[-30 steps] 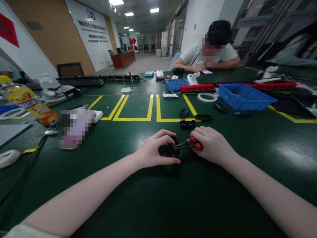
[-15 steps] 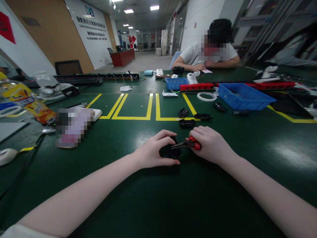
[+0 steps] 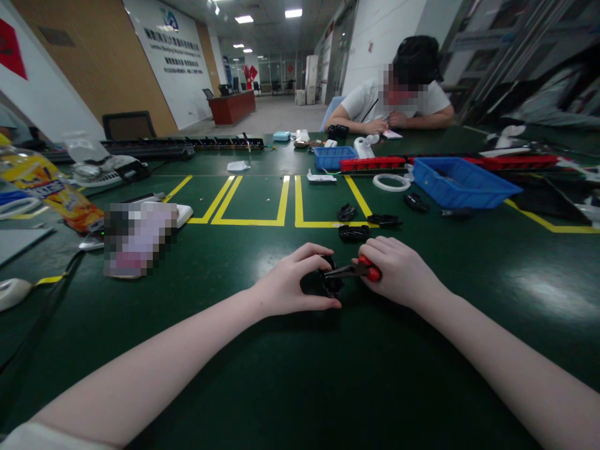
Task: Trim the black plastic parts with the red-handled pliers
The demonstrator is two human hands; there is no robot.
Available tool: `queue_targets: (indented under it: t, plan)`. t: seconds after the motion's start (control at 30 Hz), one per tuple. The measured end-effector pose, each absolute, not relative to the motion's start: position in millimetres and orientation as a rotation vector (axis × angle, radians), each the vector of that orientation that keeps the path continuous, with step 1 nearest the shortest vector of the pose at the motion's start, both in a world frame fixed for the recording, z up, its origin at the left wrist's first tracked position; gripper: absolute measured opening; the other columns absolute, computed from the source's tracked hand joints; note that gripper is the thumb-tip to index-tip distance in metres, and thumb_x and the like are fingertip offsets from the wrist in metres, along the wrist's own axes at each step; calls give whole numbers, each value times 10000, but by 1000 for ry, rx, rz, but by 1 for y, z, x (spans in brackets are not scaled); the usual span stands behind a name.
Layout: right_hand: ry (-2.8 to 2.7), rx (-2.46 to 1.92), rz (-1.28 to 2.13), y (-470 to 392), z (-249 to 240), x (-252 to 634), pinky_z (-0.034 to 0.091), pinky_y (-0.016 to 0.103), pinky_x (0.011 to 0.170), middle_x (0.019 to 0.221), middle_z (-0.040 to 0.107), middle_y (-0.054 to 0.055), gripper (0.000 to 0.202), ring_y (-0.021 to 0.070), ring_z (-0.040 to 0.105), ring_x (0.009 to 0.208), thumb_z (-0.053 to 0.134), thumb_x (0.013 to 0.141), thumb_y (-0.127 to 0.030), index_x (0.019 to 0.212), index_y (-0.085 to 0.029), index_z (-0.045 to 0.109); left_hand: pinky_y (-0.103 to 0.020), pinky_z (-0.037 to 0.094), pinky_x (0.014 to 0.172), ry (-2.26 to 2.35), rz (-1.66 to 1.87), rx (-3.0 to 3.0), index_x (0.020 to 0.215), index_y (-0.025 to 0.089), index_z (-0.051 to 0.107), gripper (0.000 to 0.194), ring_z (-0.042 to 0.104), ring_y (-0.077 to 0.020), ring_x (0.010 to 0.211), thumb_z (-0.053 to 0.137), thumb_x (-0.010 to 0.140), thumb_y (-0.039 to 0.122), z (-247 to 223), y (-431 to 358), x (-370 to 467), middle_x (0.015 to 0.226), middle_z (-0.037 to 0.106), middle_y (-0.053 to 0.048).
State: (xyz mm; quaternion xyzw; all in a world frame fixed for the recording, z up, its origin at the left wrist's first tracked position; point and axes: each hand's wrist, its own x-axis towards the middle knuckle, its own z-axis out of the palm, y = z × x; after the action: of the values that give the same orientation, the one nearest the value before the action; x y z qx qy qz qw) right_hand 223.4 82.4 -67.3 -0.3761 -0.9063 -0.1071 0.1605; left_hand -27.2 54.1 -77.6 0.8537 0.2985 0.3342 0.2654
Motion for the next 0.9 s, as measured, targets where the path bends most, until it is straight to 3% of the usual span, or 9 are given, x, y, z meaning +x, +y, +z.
queue_targets:
  t: [0.3,0.9]
  plan:
    - [-2589,-1038,-348,83,-71,224,405,332,643,772,607,75,58,207,530,697,545,809,-183,759,-204,525,-478,530,1003,782,892,2310,1048,194,624,438,575,-312,1229,826,741,431,-79,55,-28,1337,546,-138]
    - [-2577,-1015,-360,85,-74,223,415,336,641,752,614,72,44,215,537,696,551,796,-190,757,-206,539,-514,521,1009,804,872,2304,1010,201,618,406,571,-322,1231,824,743,427,-79,57,-28,1339,548,-131]
